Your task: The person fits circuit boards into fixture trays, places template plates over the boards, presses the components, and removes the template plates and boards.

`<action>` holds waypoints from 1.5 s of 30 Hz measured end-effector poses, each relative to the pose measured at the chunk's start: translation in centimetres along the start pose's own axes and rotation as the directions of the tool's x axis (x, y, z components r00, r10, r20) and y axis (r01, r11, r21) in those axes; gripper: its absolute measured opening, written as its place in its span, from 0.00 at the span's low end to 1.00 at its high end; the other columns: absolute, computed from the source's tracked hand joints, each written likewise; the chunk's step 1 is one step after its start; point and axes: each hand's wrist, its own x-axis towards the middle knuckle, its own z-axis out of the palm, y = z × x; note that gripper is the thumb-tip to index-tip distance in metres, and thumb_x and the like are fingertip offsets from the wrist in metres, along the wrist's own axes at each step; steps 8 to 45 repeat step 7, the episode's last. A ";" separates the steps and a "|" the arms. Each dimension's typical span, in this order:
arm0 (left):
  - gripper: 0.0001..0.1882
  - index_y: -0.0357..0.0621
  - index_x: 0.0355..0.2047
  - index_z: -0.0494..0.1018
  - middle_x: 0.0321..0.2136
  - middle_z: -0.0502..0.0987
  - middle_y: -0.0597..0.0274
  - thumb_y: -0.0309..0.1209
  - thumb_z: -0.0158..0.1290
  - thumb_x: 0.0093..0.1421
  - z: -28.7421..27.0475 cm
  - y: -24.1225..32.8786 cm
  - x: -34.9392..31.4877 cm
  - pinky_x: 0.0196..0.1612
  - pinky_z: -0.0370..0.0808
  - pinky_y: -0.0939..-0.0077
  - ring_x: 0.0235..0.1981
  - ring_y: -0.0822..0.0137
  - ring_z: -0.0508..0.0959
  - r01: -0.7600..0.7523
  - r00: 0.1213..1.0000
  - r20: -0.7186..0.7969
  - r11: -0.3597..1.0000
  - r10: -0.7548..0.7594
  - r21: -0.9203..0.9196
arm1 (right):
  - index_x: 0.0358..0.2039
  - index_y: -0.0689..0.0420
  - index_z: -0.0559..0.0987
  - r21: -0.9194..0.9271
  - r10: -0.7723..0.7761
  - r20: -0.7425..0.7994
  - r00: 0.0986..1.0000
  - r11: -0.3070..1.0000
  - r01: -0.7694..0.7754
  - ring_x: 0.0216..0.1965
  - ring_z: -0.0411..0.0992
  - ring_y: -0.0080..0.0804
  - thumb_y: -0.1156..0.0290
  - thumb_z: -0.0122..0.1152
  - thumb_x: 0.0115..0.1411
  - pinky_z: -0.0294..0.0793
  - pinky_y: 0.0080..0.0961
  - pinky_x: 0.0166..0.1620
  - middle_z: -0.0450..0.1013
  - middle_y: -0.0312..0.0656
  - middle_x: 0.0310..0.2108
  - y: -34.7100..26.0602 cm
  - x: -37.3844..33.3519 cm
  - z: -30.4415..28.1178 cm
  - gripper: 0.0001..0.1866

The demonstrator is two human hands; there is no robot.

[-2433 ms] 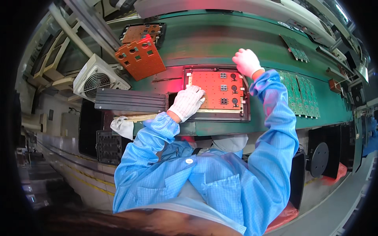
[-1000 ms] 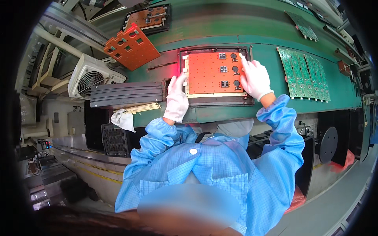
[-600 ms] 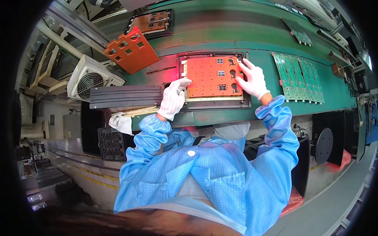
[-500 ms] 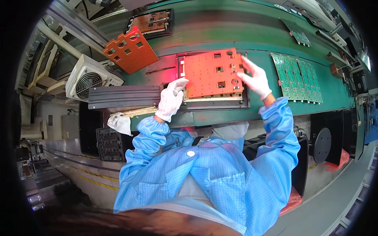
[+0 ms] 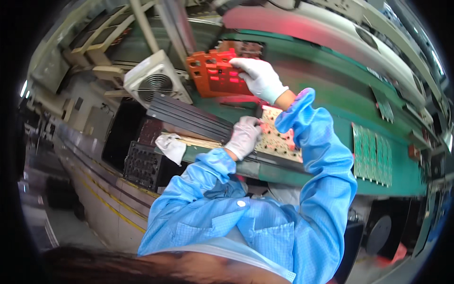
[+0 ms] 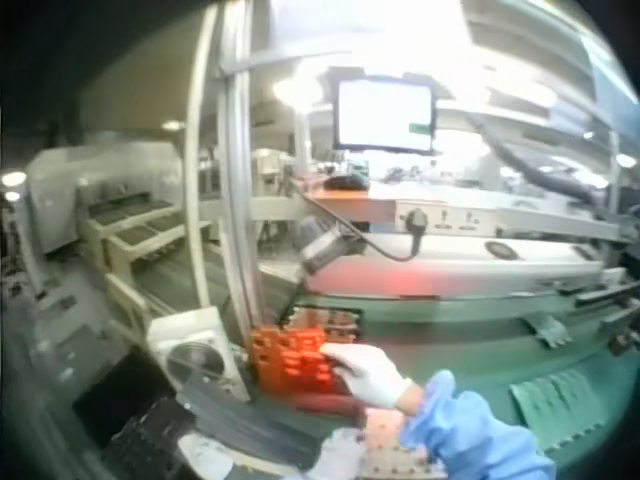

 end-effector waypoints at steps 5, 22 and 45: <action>0.07 0.40 0.30 0.73 0.25 0.74 0.53 0.25 0.51 0.49 -0.6 0.7 0.7 0.26 0.71 0.70 0.22 0.59 0.75 0.203 0.973 -0.009 0.873 -0.231 -0.443 | 0.44 0.58 0.71 -0.007 -0.030 0.139 0.990 0.999 0.031 0.38 0.73 0.43 0.83 0.56 0.46 0.72 0.32 0.42 0.74 0.47 0.36 1.9 3.5 5.9 0.21; 0.16 0.45 0.38 0.72 0.42 0.70 0.57 0.37 0.58 0.49 0.0 0.0 2.5 0.46 0.69 0.62 0.50 0.55 0.66 0.747 0.566 0.676 -0.056 -0.472 -0.663 | 0.45 0.55 0.70 -0.097 0.001 0.249 0.969 0.995 0.024 0.44 0.70 0.46 0.78 0.57 0.47 0.69 0.33 0.47 0.72 0.49 0.41 2.0 4.9 6.9 0.22; 0.16 0.45 0.38 0.72 0.42 0.70 0.57 0.37 0.58 0.49 0.0 0.0 2.5 0.46 0.69 0.62 0.50 0.55 0.66 0.747 0.566 0.676 -0.056 -0.472 -0.663 | 0.45 0.55 0.70 -0.097 0.001 0.249 0.969 0.995 0.024 0.44 0.70 0.46 0.78 0.57 0.47 0.69 0.33 0.47 0.72 0.49 0.41 2.0 4.9 6.9 0.22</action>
